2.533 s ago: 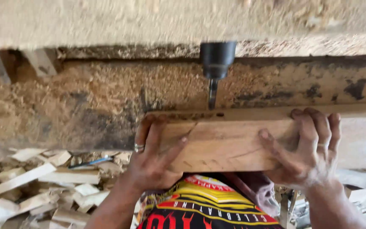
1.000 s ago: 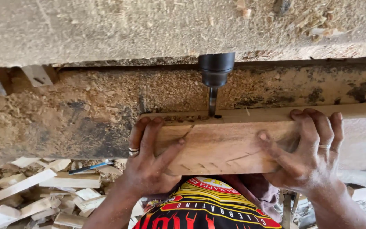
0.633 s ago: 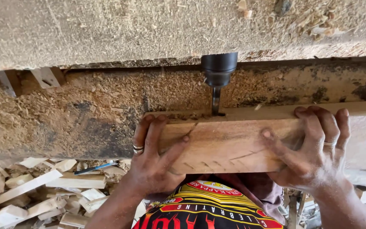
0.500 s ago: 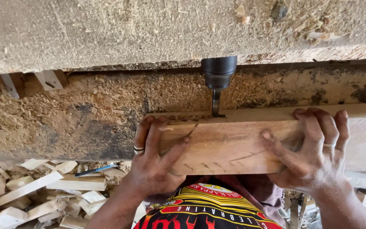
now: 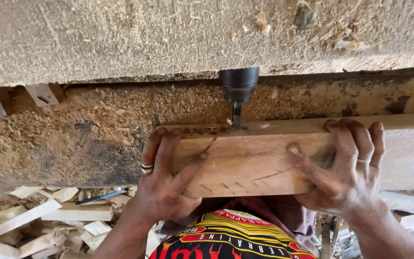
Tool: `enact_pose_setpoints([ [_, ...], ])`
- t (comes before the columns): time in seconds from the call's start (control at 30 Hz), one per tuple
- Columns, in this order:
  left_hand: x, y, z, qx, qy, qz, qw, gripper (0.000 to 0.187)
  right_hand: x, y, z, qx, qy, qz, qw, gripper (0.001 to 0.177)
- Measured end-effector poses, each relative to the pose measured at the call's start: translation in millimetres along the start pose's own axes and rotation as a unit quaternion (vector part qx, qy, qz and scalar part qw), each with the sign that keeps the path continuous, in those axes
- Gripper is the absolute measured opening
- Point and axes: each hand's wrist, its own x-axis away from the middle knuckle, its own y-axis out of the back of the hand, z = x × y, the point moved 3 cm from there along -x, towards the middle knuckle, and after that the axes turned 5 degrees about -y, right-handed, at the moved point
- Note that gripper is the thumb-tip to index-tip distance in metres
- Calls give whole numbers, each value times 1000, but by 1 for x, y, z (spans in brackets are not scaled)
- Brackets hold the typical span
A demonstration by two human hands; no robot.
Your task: Drilling a series of holes into a wooden block using a vertical drill
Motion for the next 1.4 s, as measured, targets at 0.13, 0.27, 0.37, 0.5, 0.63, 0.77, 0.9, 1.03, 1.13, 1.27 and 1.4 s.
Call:
enact_pose_setpoints([
  [0.13,-5,5,-1,15,10,-4,1000,63,1,-4,-3,-6,11,-10,1000,81],
  [0.27,-6,6,2,5,-7,3,1000,63,-6,4,1,1,-9,5,1000,73],
  [0.37,-8,6,4,11,-2,8,1000,68,-11,7,1,-10,-13,5,1000,74],
  [0.5,-16,6,6,7,-14,-15,1000,65,-9,0,-6,-2,-3,-3,1000,77],
  [0.63,-18,6,7,18,-14,-8,1000,68,-9,0,-10,0,-1,-6,1000,75],
  [0.77,-19,6,9,-13,-12,-10,1000,77,-11,-1,-12,-3,-6,6,1000,85],
  [0.9,-20,7,12,-19,-22,-7,1000,86,-18,4,-11,-2,-8,7,1000,81],
  [1.03,-27,10,13,-18,-33,-6,999,82,-22,7,-11,3,-14,-5,1000,80],
  [1.13,-32,14,12,-10,-42,-17,999,82,-27,12,-10,7,-21,8,1000,78],
  [1.27,-33,13,19,-13,-59,3,998,91,-29,12,-13,6,-12,6,1000,84],
  [1.4,-25,4,31,1,-56,13,998,102,-23,-2,-24,12,-2,-11,1000,85],
])
